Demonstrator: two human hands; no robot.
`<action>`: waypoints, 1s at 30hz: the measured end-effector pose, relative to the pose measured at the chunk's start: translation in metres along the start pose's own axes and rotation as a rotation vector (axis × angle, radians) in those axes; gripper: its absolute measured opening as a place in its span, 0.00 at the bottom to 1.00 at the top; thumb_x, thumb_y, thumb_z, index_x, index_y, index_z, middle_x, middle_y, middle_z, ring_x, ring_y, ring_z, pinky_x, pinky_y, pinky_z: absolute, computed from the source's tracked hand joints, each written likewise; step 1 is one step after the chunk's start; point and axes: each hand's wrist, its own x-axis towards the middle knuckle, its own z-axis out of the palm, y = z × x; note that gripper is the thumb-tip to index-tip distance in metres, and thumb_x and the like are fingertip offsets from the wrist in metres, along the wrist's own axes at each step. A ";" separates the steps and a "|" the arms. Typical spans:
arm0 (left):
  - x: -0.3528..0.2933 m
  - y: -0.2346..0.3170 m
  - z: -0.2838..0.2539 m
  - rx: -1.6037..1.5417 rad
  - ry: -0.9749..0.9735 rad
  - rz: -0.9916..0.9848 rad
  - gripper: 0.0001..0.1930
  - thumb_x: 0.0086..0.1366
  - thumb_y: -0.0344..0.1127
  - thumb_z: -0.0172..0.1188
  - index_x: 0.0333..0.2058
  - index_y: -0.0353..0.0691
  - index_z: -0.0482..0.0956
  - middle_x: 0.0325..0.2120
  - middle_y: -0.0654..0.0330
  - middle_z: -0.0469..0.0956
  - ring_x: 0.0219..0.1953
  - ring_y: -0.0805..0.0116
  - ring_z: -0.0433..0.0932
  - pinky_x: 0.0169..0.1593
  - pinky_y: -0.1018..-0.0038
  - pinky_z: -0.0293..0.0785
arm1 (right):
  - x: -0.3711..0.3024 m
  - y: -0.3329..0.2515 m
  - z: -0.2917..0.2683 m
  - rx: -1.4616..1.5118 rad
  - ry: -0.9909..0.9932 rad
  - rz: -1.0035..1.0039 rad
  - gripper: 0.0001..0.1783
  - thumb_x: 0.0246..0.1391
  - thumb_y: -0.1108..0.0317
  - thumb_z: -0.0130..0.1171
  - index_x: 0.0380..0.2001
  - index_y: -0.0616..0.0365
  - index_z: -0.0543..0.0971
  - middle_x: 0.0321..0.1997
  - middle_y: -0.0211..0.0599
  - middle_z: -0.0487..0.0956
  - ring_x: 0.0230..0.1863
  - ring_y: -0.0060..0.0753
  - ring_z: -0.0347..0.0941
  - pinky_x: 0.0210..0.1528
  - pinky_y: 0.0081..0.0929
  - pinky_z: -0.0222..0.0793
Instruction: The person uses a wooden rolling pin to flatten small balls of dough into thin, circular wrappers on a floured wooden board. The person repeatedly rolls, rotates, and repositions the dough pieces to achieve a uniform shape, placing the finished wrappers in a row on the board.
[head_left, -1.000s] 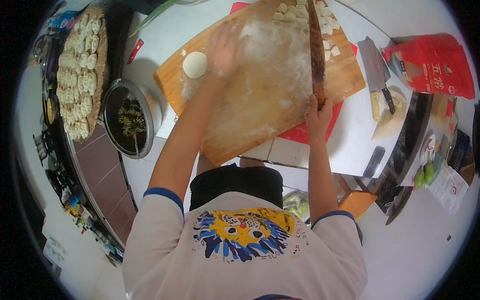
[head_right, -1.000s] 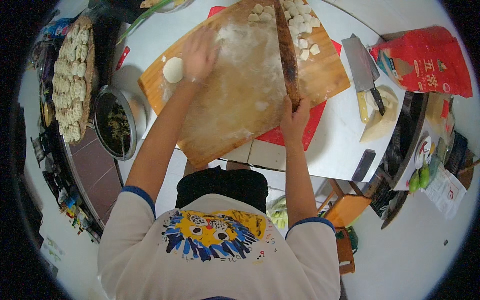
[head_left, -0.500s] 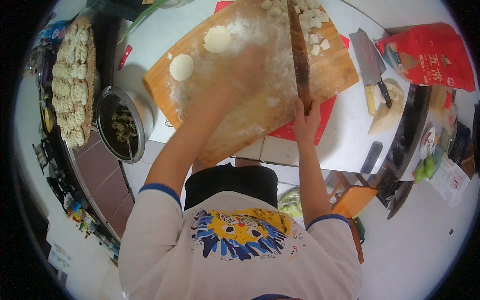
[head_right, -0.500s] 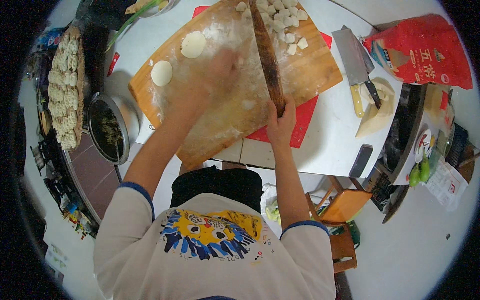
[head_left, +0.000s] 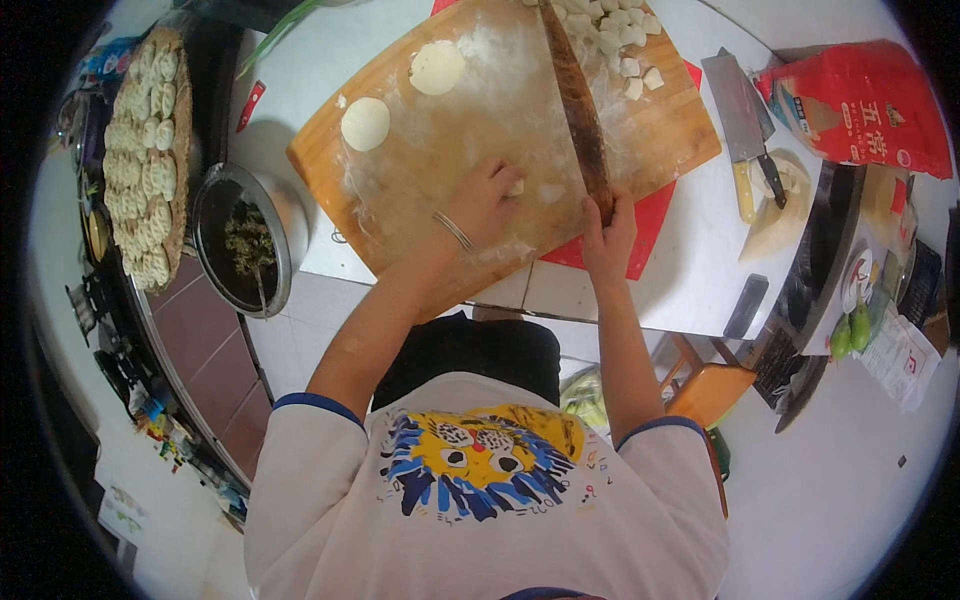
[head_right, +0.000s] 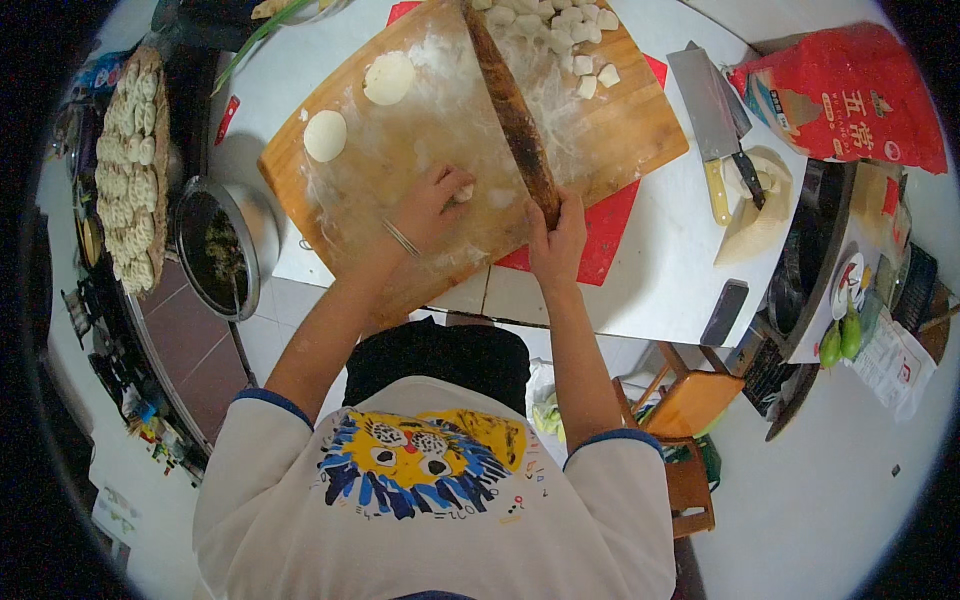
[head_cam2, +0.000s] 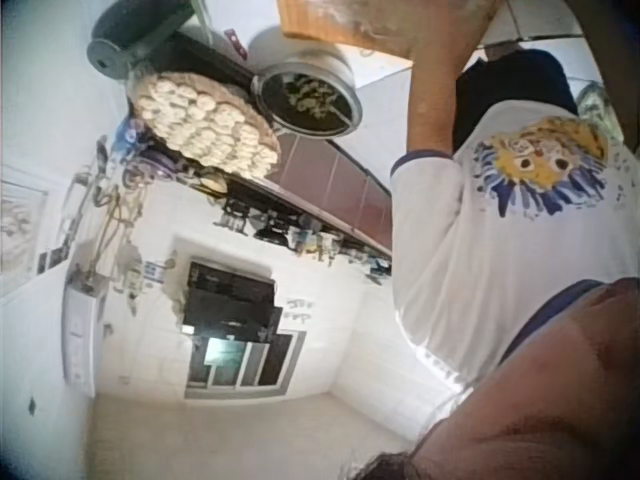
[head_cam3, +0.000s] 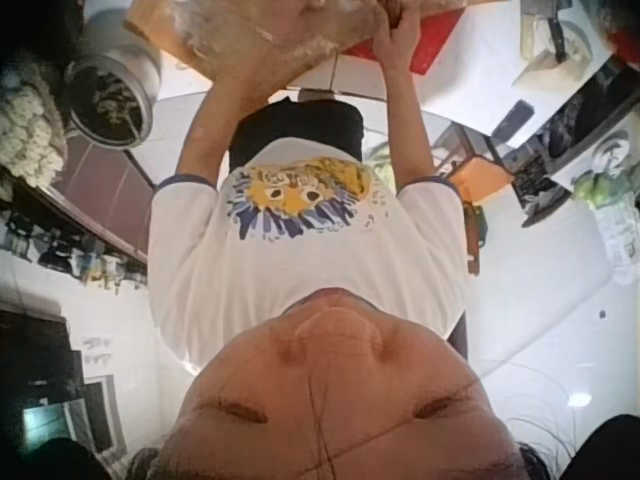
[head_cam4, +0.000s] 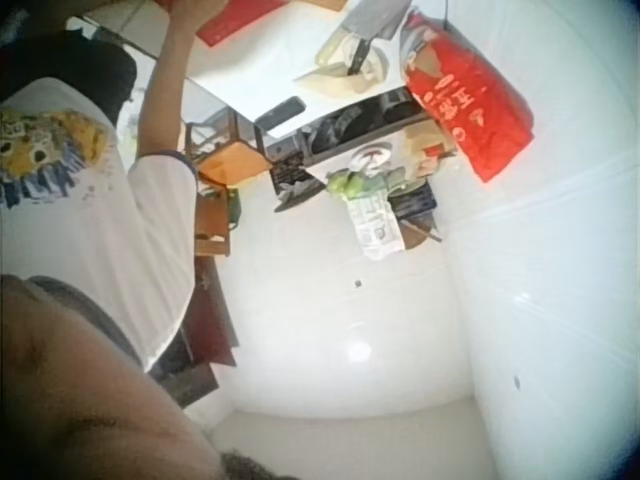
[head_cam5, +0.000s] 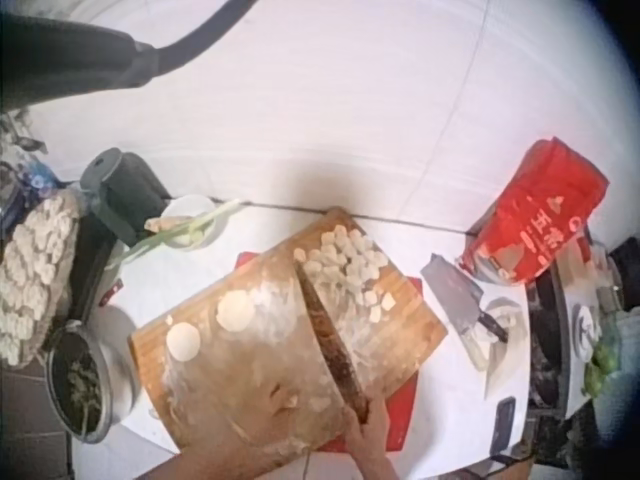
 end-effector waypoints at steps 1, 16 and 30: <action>0.002 -0.012 0.001 -0.072 -0.072 -0.004 0.23 0.50 0.37 0.70 0.45 0.41 0.74 0.38 0.54 0.75 0.41 0.50 0.77 0.44 0.64 0.76 | 0.000 0.001 0.001 0.012 -0.008 0.003 0.14 0.58 0.67 0.59 0.43 0.63 0.72 0.34 0.43 0.74 0.33 0.35 0.71 0.38 0.31 0.68; 0.053 0.039 0.048 0.726 0.111 0.001 0.36 0.66 0.56 0.49 0.65 0.39 0.57 0.65 0.48 0.56 0.68 0.51 0.51 0.68 0.51 0.43 | 0.007 0.002 -0.004 -0.084 -0.002 -0.049 0.13 0.57 0.68 0.59 0.42 0.64 0.72 0.34 0.45 0.74 0.35 0.39 0.71 0.39 0.32 0.68; -0.019 -0.014 -0.033 0.616 0.260 0.005 0.29 0.65 0.47 0.49 0.61 0.38 0.64 0.64 0.47 0.60 0.66 0.44 0.56 0.67 0.50 0.47 | 0.032 0.001 0.007 -0.752 -0.379 -0.405 0.27 0.50 0.57 0.62 0.52 0.52 0.72 0.59 0.43 0.69 0.57 0.52 0.67 0.53 0.45 0.65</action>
